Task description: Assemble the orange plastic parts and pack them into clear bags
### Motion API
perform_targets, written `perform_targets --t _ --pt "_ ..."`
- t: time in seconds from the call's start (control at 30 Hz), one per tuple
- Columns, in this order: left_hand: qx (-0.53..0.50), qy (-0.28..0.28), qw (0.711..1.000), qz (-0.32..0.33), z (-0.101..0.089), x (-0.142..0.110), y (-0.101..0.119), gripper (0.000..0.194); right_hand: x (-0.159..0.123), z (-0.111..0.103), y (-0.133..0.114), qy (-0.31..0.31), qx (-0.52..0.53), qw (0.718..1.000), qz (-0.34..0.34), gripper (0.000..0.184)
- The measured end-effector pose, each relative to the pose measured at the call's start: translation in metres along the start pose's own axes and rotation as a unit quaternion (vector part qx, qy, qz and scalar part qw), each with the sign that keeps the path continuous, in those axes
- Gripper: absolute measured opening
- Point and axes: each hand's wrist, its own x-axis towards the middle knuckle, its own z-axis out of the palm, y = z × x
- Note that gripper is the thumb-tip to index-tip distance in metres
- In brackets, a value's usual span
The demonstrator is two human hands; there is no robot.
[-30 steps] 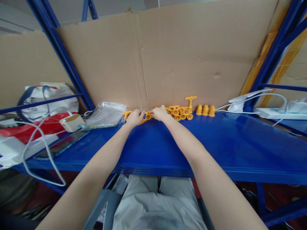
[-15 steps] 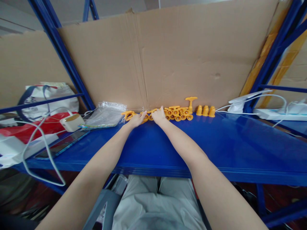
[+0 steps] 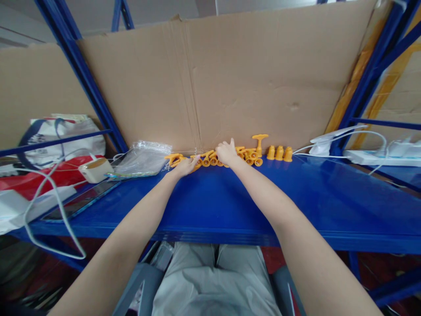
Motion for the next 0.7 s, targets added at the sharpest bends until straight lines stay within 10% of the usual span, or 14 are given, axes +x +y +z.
perform_targets --t 0.27,0.7 --pt "0.031 -0.026 0.999 -0.007 0.001 0.001 -0.002 0.035 -0.033 -0.017 0.082 0.050 0.028 0.989 0.134 0.040" --pt "0.032 -0.053 0.998 0.019 0.002 0.001 -0.003 0.025 -0.106 0.024 0.161 0.040 0.101 0.913 0.393 0.050"
